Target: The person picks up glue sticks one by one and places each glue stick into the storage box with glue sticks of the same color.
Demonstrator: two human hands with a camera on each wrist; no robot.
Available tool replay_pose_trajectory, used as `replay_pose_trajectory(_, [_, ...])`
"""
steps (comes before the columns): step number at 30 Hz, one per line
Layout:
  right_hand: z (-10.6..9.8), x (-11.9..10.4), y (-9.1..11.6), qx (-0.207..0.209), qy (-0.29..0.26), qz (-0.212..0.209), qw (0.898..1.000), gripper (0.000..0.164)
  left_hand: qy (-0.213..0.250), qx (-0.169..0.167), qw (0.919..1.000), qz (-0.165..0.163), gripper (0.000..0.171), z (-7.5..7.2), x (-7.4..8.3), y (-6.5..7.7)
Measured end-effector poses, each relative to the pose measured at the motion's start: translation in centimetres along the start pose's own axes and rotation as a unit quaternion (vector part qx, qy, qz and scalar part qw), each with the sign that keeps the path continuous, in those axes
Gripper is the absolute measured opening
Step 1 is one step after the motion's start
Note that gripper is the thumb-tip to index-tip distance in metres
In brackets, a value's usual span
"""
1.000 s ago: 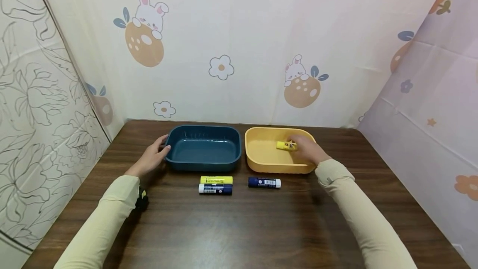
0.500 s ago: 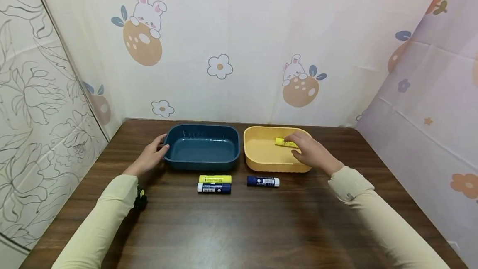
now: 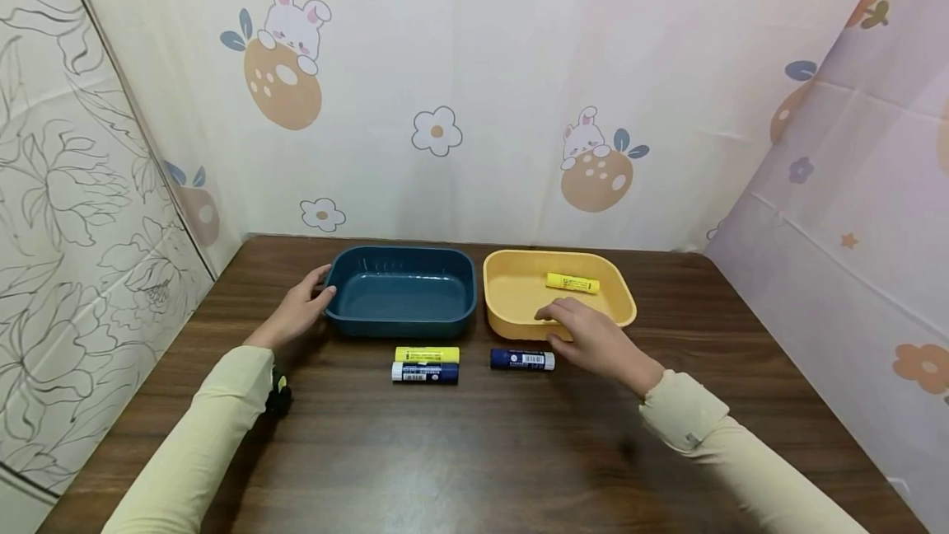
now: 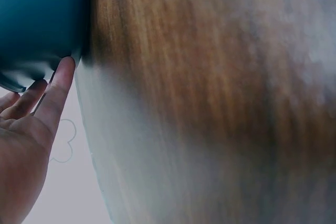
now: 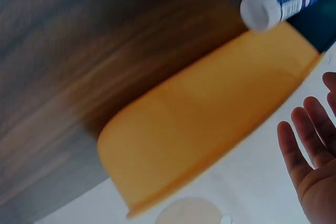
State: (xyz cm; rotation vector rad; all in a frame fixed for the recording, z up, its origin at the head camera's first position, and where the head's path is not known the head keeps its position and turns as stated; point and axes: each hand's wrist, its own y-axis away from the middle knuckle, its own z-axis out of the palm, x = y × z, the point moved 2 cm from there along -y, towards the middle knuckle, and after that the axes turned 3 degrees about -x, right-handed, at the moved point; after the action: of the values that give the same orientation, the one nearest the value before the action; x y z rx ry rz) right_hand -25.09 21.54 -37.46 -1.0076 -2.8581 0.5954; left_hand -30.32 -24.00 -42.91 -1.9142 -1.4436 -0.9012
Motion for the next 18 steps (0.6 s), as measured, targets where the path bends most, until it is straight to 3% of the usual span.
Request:
replay_pose_trajectory(8, [1.4, -1.3, 0.4, -0.037, -0.037, 0.018, 0.998, 0.026, 0.000, 0.000, 1.0000, 0.001, 0.056, 0.0, 0.1, 0.2])
replay_pose_trajectory(18, [3.5, -1.7, 1.2, -0.063, 0.006, 0.006, 0.998, 0.033, -0.006, 0.001, 1.0000, 0.005, 0.057, 0.1, 0.2, 0.3])
